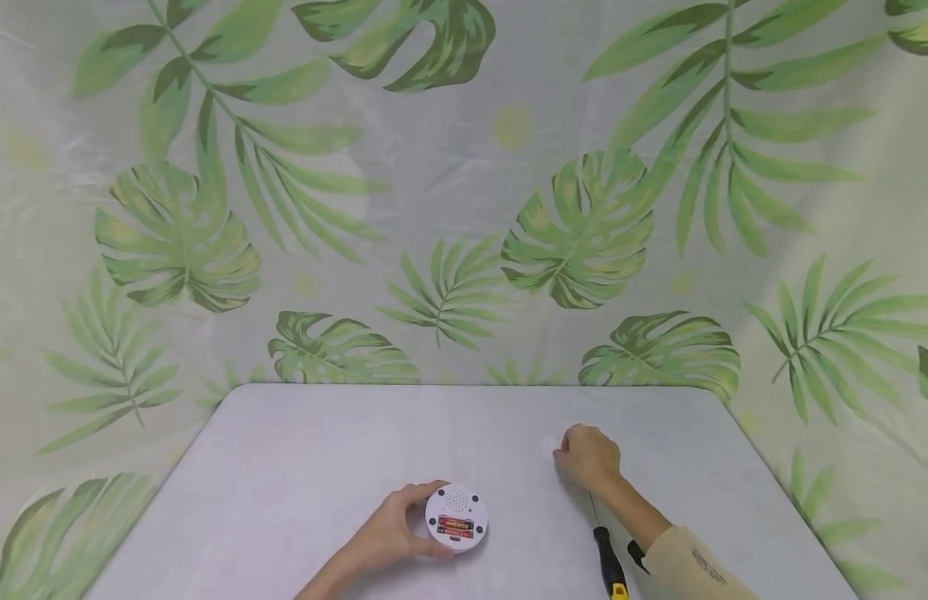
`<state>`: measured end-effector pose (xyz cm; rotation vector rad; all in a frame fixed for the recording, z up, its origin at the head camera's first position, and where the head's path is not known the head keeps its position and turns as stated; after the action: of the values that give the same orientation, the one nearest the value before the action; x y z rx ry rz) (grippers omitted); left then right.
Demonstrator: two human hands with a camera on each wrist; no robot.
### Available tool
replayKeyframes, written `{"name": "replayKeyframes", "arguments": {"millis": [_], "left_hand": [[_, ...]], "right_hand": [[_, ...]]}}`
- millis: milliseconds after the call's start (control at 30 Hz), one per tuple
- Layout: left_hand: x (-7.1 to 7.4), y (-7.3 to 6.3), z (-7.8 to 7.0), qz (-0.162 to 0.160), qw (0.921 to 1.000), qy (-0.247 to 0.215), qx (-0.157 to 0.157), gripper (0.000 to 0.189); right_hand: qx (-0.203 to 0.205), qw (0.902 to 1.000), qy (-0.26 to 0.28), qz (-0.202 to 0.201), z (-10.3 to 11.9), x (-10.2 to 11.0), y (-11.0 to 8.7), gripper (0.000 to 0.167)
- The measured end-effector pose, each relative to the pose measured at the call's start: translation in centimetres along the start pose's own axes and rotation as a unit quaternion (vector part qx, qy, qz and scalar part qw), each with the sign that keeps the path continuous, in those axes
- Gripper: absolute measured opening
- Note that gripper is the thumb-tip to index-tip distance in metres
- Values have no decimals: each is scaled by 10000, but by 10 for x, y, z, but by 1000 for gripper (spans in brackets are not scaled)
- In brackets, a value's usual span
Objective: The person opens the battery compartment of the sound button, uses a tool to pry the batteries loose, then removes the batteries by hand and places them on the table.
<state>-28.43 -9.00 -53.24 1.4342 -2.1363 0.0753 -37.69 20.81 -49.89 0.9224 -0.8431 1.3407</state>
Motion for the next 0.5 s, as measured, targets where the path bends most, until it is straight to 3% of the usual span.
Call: {"name": "replayKeyframes", "arguments": {"millis": [100, 167, 267, 333, 500], "left_hand": [[1, 1, 0, 17, 10000, -26, 1, 84], [1, 1, 0, 40, 10000, -33, -3, 84], [0, 1, 0, 65, 10000, 53, -1, 85], [1, 1, 0, 49, 9999, 124, 19, 87], [1, 0, 3, -11, 9995, 288, 160, 96]], "right_hand": [[303, 9992, -247, -80, 14, 4, -12, 13], [454, 9964, -701, -147, 22, 7, -22, 19], [413, 9902, -1332, -34, 27, 12, -38, 32], [266, 9873, -1545, 273, 25, 15, -48, 38], [-107, 9824, -1431, 1196, 11, 14, -75, 40]]}}
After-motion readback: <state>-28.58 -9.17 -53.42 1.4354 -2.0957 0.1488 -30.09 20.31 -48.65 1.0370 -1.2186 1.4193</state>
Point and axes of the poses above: each hand's wrist, its own y-axis towards the middle knuckle, its own x-axis out of the back of the hand, z = x × y, the point moved 7 cm from there along y, towards the middle knuckle, and after that the axes turned 7 degrees about -x, right-handed, at the moved point
